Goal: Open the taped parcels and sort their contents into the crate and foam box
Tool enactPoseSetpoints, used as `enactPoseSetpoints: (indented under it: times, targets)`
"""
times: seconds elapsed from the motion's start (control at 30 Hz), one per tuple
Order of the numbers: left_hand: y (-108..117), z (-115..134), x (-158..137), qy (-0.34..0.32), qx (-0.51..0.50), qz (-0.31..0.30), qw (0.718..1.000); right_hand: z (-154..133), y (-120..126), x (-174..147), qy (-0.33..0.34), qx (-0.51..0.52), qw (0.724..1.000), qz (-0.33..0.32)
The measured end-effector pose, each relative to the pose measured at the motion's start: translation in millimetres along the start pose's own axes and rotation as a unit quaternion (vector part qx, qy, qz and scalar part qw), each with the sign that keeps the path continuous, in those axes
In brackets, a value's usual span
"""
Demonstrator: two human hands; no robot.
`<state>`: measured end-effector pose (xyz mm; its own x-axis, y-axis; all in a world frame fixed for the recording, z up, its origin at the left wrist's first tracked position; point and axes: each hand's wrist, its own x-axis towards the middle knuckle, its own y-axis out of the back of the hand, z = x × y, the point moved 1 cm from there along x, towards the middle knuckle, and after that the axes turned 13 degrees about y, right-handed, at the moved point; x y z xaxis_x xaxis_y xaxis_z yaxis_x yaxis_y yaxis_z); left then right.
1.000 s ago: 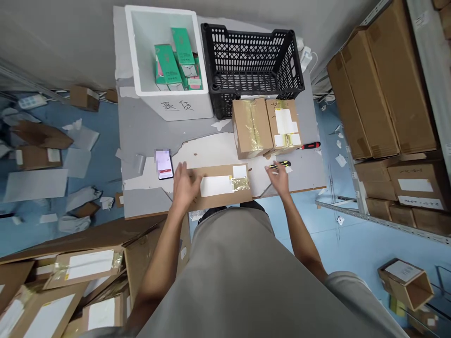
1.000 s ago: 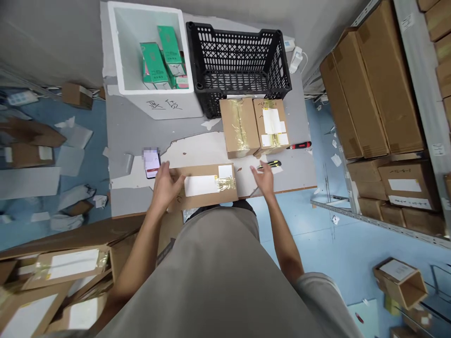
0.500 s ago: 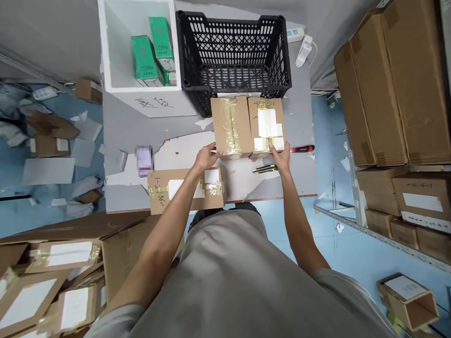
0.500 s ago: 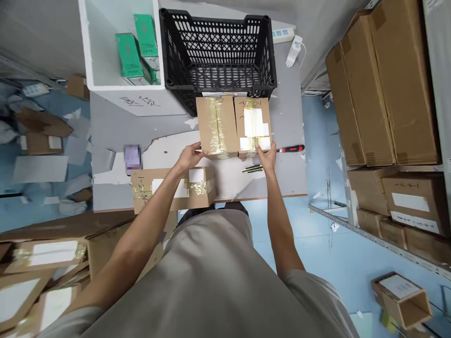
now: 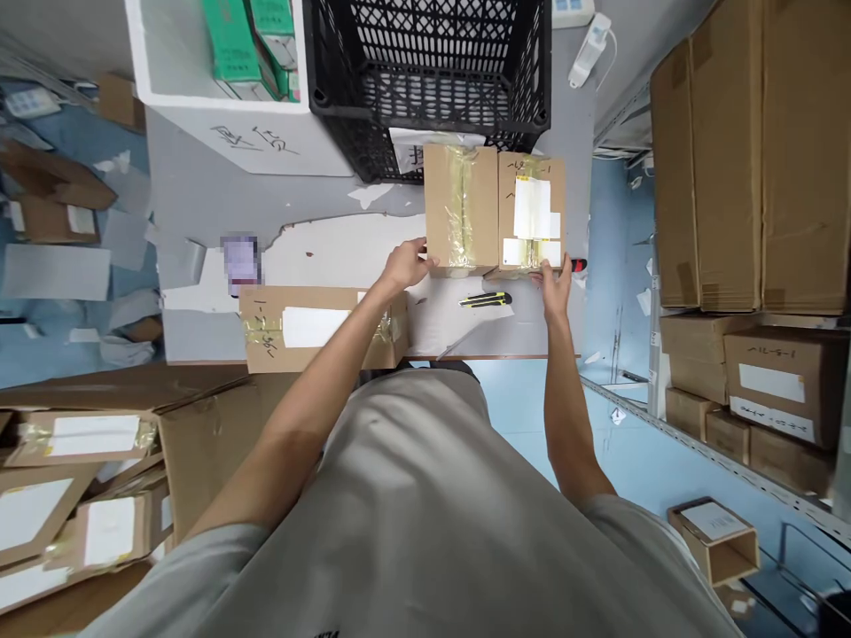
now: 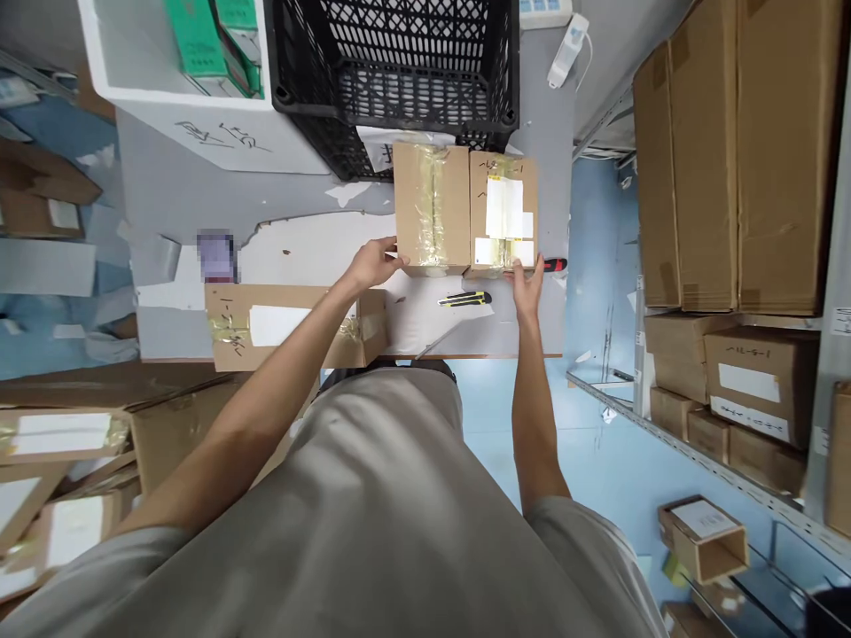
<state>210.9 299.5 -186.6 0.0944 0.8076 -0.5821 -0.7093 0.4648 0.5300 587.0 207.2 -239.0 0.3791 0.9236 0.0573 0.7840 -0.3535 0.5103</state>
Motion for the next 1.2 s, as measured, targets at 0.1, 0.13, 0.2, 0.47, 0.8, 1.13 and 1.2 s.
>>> enactPoseSetpoints:
  times: [0.1, 0.13, 0.2, 0.47, 0.8, 1.13, 1.2]
  targets:
    - [7, -8, -13, -0.014, 0.009, 0.022, 1.0, 6, -5, -36, -0.105, -0.052, 0.989, 0.089]
    - [12, -15, -21, -0.019, 0.006, 0.045, 0.999, 5, -11, -51, -0.112, -0.086, 0.986, 0.087]
    - [24, -32, -43, -0.029, -0.011, 0.102, 0.994, 1, -30, -79, -0.078, -0.142, 0.987, -0.002]
    - [78, -124, -144, 0.042, 0.003, 0.248, 0.968, -10, -88, -98, 0.072, -0.256, 0.91, -0.318]
    - [115, -209, -189, 0.084, 0.018, 0.332, 0.939, -87, -93, -115, -0.019, 0.024, 0.95, -0.311]
    - [148, -258, -197, 0.029, -0.08, 0.208, 0.974, -284, -109, -192, -0.044, 0.279, 0.897, -0.339]
    - [148, -266, -196, 0.005, -0.089, 0.192, 0.977, -308, -123, -206, -0.05, 0.288, 0.895, -0.338]
